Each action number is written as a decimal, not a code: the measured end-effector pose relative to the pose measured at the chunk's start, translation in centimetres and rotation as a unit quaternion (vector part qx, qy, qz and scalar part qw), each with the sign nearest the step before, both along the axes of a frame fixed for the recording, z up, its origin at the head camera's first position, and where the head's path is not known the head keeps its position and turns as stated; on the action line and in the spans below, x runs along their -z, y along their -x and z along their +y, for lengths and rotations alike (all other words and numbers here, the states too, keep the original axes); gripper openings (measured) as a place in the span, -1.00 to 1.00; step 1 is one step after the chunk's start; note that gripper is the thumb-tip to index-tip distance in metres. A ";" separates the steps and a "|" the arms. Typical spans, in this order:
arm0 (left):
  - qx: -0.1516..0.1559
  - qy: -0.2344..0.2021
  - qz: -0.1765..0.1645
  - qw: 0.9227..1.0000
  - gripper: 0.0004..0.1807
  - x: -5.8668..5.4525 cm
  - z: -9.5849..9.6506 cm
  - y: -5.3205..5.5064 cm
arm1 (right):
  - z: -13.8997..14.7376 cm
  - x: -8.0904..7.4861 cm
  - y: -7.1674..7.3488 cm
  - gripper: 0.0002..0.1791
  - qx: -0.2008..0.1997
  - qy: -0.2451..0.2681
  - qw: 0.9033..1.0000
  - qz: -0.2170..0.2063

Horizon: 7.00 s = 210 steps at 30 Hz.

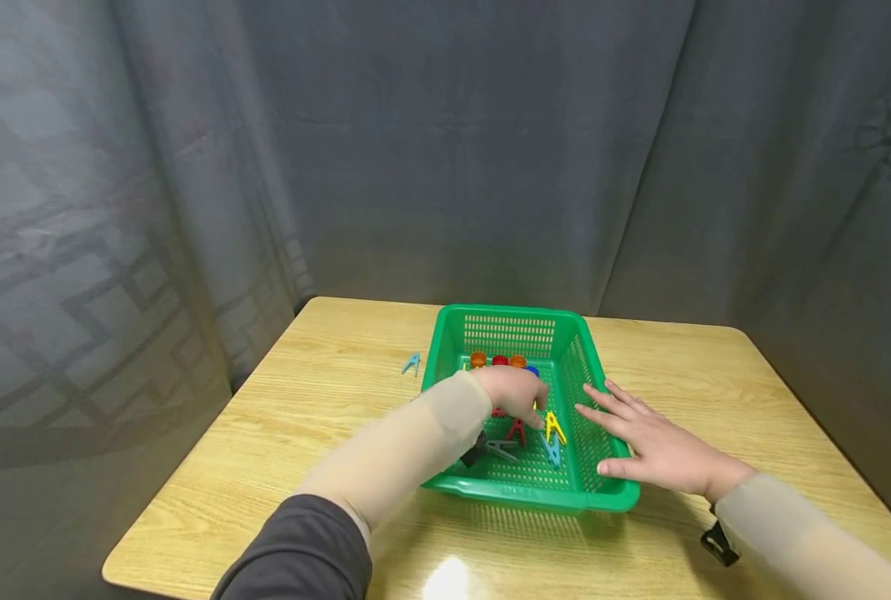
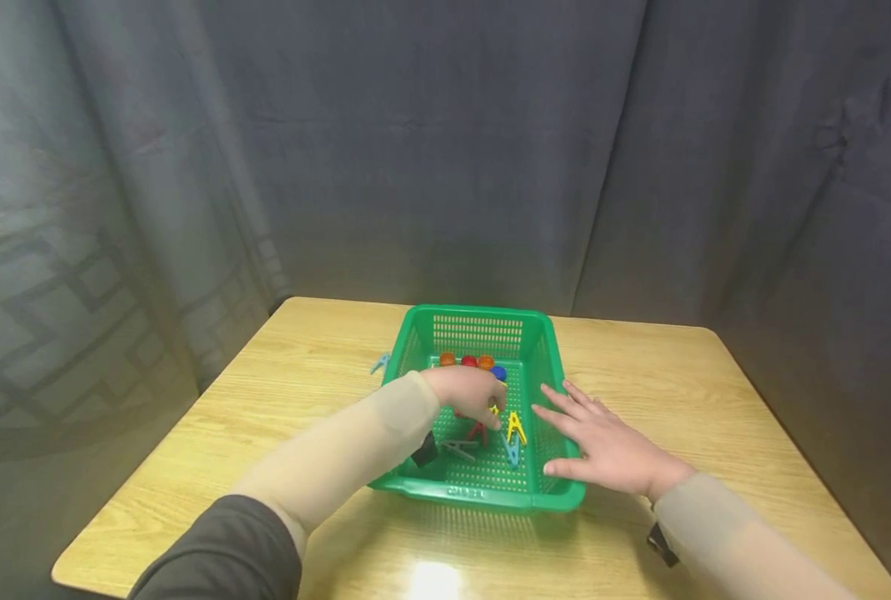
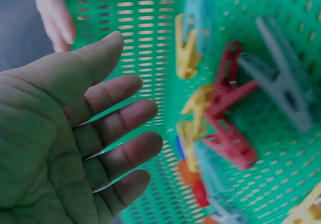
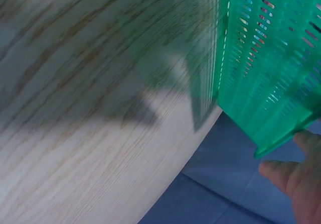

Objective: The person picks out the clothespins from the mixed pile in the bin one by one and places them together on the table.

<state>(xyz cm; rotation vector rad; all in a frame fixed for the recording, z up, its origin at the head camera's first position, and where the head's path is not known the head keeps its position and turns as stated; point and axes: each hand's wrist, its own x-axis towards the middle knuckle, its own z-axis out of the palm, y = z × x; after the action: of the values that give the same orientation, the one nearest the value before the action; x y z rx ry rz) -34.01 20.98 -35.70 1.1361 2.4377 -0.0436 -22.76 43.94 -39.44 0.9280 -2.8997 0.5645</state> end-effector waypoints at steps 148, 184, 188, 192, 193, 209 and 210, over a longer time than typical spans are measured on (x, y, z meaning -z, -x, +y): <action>-0.234 -0.218 0.066 0.945 -0.69 -6.8 -10.1 4.2 | 0.1 -0.2 0.6 -0.21 0.005 -0.008 1.000 0.000; -0.438 -0.196 0.071 0.874 -0.69 5.0 -18.7 8.9 | -0.3 -0.1 0.5 -0.21 0.010 -0.003 1.000 -0.006; -0.448 -0.190 0.056 0.872 -0.68 5.8 -18.6 9.3 | -0.3 -0.1 0.5 -0.21 0.012 -0.003 1.000 -0.007; -0.450 -0.181 0.048 0.873 -0.65 6.4 -18.6 9.6 | -0.3 -0.1 0.6 -0.20 0.011 -0.004 1.000 -0.003; -0.451 -0.180 0.047 0.873 -0.66 6.5 -18.6 9.6 | -0.3 -0.1 0.5 -0.20 0.010 -0.004 1.000 -0.003; -0.465 -0.174 0.056 0.866 -0.64 7.4 -18.5 9.7 | -0.4 0.0 0.6 -0.19 0.010 -0.010 1.000 0.002; -0.465 -0.176 0.056 0.866 -0.64 7.4 -18.5 9.7 | -0.4 0.0 0.6 -0.19 0.011 -0.010 1.000 0.002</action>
<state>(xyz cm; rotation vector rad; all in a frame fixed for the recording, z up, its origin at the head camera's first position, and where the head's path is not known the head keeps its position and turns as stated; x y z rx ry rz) -43.73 2.49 -43.11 -0.0483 2.9062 0.6669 -23.35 43.53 -39.44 0.8977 -2.9132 0.5326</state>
